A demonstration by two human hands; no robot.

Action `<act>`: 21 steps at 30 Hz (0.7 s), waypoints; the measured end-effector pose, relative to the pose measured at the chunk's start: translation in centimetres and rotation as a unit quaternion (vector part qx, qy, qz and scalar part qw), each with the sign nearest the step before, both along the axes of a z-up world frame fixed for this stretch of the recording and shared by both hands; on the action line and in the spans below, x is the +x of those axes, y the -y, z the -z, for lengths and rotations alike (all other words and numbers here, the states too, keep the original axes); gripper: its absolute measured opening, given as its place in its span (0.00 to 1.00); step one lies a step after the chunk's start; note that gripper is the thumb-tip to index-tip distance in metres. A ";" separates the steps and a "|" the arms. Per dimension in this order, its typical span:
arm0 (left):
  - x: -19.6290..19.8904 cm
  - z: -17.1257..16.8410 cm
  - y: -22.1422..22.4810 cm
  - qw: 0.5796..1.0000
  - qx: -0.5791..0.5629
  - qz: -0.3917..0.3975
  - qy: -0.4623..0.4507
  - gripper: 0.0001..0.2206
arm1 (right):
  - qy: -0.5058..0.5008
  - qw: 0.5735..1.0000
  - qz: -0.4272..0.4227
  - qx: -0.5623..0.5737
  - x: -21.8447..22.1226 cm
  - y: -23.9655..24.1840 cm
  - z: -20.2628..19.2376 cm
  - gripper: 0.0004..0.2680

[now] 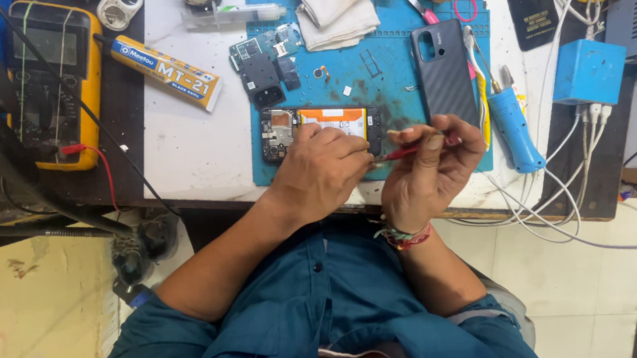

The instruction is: The person uses a red plastic spudger to pry and disconnect the battery connector on a disassembled smartphone. They then use a pink plastic spudger to lift the battery and remove it from the device, placing it on the workbench.

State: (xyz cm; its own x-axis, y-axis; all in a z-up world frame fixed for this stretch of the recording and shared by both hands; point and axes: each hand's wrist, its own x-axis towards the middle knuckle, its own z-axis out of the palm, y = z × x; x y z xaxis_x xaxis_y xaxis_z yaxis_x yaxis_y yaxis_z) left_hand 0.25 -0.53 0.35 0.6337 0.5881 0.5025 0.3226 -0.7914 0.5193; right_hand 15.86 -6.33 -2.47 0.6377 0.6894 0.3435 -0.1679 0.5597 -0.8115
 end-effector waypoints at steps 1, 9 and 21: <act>0.0 0.2 0.0 1.000 0.001 -0.017 -0.004 0.06 | 0.005 1.000 0.009 0.008 0.2 -0.1 0.0 0.09; 0.2 1.1 0.4 0.993 0.019 -0.119 0.003 0.06 | 0.109 0.994 0.013 -0.025 0.8 -0.8 0.8 0.08; 0.1 0.9 0.5 0.993 0.015 -0.120 -0.005 0.07 | 0.145 0.989 0.007 -0.040 0.2 -1.0 0.8 0.07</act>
State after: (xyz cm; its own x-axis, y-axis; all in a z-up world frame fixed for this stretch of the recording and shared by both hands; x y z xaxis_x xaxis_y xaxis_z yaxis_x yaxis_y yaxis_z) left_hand 0.32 -1.00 -0.58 0.4823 0.7080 0.5159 0.5093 -0.7058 0.4924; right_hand 16.07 -5.29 -3.24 0.5300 0.7134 0.4583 0.0853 0.4929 -0.8659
